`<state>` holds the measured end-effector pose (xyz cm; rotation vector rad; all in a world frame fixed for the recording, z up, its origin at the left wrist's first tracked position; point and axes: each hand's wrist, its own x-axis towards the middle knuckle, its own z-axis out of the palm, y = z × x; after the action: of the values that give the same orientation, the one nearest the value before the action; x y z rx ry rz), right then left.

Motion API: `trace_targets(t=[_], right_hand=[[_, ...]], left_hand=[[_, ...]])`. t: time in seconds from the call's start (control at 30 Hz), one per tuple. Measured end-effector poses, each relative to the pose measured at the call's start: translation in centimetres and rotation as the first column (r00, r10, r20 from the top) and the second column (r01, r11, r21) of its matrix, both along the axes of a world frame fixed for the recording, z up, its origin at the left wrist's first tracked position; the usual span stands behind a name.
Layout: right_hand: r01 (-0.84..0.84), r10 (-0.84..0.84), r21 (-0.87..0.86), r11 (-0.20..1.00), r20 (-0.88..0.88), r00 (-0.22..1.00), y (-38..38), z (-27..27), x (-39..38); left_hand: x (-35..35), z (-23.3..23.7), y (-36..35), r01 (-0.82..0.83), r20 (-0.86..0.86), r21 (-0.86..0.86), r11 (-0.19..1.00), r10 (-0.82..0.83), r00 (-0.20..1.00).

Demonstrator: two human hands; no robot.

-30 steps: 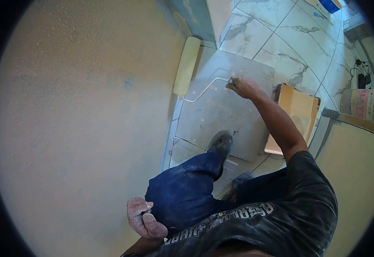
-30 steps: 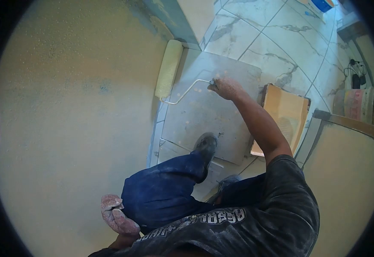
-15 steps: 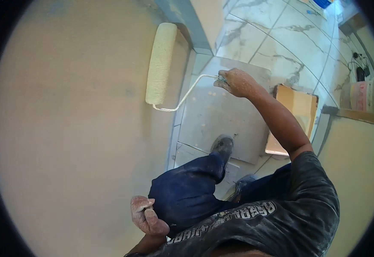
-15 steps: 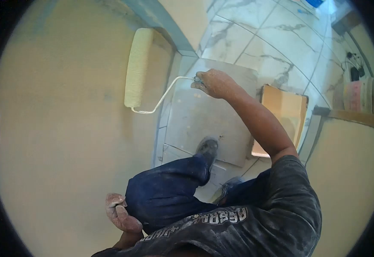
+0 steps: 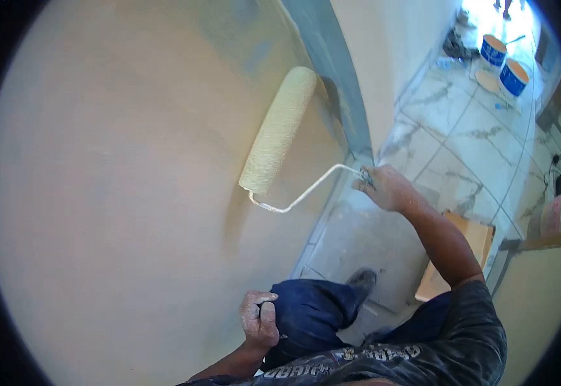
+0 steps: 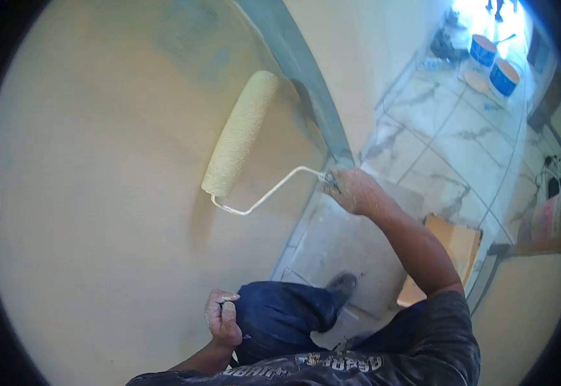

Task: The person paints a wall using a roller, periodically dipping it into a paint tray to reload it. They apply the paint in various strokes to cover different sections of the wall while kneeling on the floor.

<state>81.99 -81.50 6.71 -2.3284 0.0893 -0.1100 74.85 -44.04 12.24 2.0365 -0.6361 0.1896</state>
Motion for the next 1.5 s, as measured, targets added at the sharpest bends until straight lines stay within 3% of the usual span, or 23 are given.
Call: trace_targets(t=[0.43, 0.5, 0.7, 0.87, 0.93, 1.07, 1.33, 1.5], right_hand=[[-0.046, 0.038, 0.047, 0.998, 0.155, 0.987, 2.9, 15.0, 1.0], [-0.079, 0.049, 0.103, 0.992, 0.266, 0.963, 3.1, 16.9, 1.2], [-0.064, 0.019, 0.13, 0.989, 0.318, 0.948, 4.1, 23.9, 2.6], [-0.115, 0.063, 0.097, 0.989, 0.429, 0.901, 3.8, 28.9, 5.9], [-0.139, 0.117, 0.01, 0.99, 0.48, 0.869, 4.0, 31.8, 6.0], [-0.096, 0.109, -0.053, 0.994, 0.509, 0.854, 4.5, 35.9, 8.0], [-0.071, -0.05, 0.224, 0.972, 0.494, 0.868, 5.6, 41.3, 9.3], [-0.073, -0.043, 0.193, 0.978, 0.534, 0.845, 5.4, 43.4, 9.4]], left_hand=[[-0.7, -0.1, -0.1, -0.068, 0.002, 0.009, 0.998, 0.068, 0.998], [-0.5, 0.1, -0.3, -0.054, 0.03, -0.004, 0.999, 0.054, 0.998], [-0.5, -0.1, -0.5, -0.025, 0.076, -0.049, 0.998, 0.029, 0.997], [-0.4, -0.2, -0.6, -0.028, 0.114, -0.035, 0.999, 0.032, 0.993], [-0.5, -0.2, -0.6, -0.04, 0.108, -0.033, 0.999, 0.044, 0.993], [-0.4, -0.3, -0.7, -0.024, 0.124, -0.063, 0.998, 0.032, 0.992], [-0.4, -0.2, -0.6, -0.014, 0.134, -0.07, 0.997, 0.023, 0.991], [-0.5, 0.1, -0.7, -0.015, 0.164, -0.041, 0.999, 0.022, 0.986]])
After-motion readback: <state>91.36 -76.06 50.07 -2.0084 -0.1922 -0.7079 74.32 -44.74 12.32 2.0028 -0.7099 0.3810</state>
